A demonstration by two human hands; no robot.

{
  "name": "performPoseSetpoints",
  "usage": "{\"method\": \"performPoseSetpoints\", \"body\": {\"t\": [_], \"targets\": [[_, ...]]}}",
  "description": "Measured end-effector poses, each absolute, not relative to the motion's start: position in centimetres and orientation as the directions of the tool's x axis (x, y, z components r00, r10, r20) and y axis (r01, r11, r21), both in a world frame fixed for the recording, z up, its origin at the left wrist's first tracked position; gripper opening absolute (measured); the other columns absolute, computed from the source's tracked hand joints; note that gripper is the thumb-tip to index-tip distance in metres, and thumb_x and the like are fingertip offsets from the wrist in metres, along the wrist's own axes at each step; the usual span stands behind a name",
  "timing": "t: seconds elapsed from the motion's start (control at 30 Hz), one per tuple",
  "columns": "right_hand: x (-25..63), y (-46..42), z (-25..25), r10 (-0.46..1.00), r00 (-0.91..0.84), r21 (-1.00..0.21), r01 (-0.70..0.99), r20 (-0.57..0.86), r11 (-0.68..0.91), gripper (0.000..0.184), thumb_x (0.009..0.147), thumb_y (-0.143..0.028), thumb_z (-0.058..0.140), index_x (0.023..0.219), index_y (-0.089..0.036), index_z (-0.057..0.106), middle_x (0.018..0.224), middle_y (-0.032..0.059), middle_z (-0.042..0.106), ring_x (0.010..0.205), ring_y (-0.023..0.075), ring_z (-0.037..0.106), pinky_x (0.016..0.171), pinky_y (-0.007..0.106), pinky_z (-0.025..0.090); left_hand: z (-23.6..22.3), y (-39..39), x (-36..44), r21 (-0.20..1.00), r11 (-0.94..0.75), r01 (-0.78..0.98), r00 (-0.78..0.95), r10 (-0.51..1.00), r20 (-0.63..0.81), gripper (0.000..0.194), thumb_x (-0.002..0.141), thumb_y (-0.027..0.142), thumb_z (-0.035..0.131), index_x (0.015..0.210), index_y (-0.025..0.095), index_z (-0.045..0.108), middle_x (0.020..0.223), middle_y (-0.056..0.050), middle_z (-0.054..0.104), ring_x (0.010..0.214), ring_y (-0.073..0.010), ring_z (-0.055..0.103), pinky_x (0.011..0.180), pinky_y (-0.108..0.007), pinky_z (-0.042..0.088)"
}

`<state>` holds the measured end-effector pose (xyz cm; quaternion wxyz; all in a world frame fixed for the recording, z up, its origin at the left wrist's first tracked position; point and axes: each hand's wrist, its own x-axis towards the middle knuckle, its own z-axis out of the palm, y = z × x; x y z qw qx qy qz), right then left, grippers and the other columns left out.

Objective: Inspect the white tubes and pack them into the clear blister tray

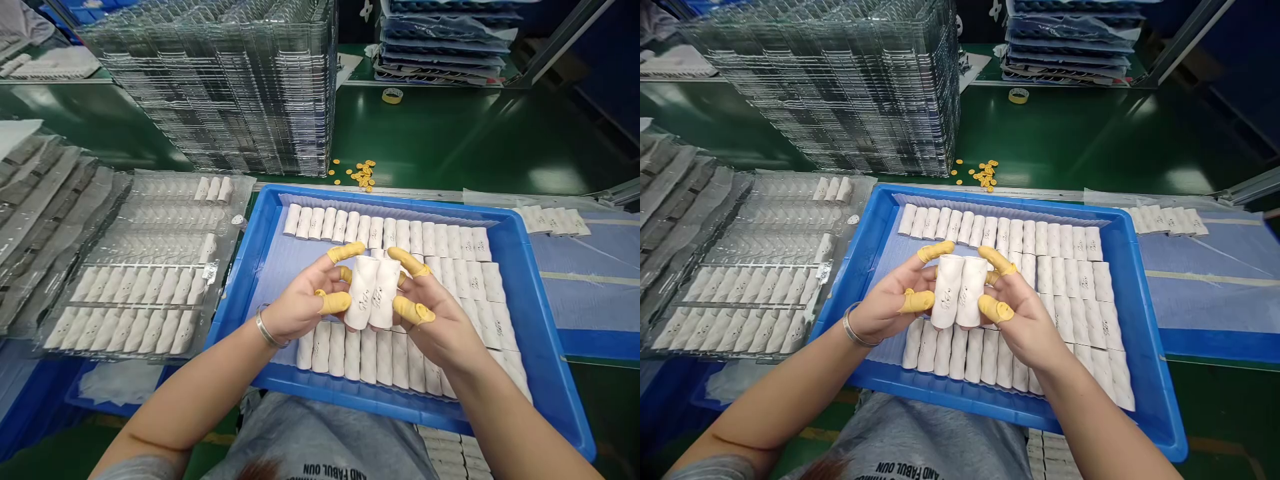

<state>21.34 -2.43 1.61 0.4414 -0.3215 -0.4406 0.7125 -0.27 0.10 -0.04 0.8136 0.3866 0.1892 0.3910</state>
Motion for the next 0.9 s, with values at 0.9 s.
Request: {"method": "performPoseSetpoints", "body": {"t": [0.9], "targets": [[20.4,-3.2,0.5,0.977,-0.150,-0.987,0.032,0.154,0.160,0.042,0.083,-0.032,0.089,0.121,-0.029,0.069,0.121,0.0055,0.070,0.105,0.0282,0.069,0.096,0.044,0.060,-0.6,-0.3,0.2,0.790,-0.614,0.000,0.452,0.704,0.548,0.039,0.090,0.012,0.059,0.128,0.023,0.059,0.113,-0.011,0.068,0.103,-0.0237,0.061,0.091,-0.042,0.051]]}}
